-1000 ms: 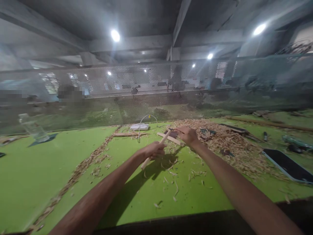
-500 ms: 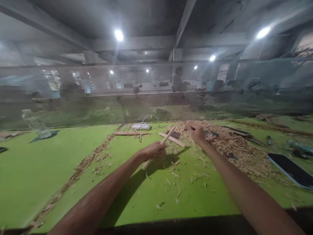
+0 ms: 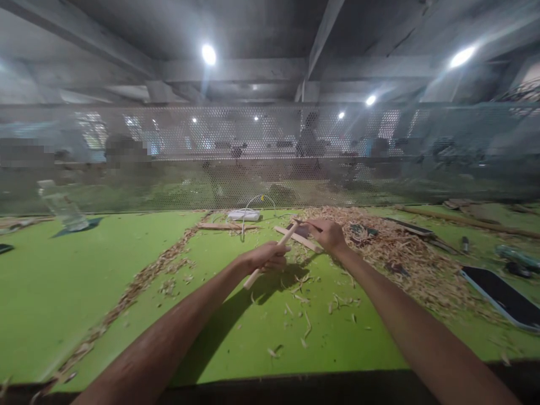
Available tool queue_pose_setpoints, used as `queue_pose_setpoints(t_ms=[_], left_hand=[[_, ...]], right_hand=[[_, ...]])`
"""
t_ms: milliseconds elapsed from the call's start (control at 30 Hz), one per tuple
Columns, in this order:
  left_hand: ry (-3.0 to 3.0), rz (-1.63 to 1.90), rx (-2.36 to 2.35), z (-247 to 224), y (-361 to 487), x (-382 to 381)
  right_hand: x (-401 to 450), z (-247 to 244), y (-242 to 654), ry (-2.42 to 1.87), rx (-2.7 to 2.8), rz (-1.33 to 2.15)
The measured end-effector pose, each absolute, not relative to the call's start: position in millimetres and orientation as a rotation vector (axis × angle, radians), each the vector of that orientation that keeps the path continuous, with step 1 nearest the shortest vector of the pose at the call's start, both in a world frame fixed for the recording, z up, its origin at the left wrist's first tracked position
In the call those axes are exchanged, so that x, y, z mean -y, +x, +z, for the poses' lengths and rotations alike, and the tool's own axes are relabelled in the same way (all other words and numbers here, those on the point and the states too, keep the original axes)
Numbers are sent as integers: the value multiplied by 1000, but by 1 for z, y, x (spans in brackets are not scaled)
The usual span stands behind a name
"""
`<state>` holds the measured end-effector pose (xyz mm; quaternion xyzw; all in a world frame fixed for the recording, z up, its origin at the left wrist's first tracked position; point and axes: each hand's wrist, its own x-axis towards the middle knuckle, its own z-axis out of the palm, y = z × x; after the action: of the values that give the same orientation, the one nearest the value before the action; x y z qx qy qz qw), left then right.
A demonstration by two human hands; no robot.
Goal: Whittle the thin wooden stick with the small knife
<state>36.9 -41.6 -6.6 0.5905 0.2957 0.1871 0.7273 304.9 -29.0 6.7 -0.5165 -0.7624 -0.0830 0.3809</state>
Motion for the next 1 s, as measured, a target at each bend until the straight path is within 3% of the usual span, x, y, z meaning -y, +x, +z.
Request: queue_pose_setpoints(t_ms=[667,833,1000], left_hand=[[1168,229,-521,-9,46,31],[1377,172,-464,2,42,53],[1401,487,-634,4,41,57]], right_hand=[[23,0,315,-1320,1983,-302],[17,-2,341,-1714,1714,-272],[7,4,361,-1751,1504,-212]])
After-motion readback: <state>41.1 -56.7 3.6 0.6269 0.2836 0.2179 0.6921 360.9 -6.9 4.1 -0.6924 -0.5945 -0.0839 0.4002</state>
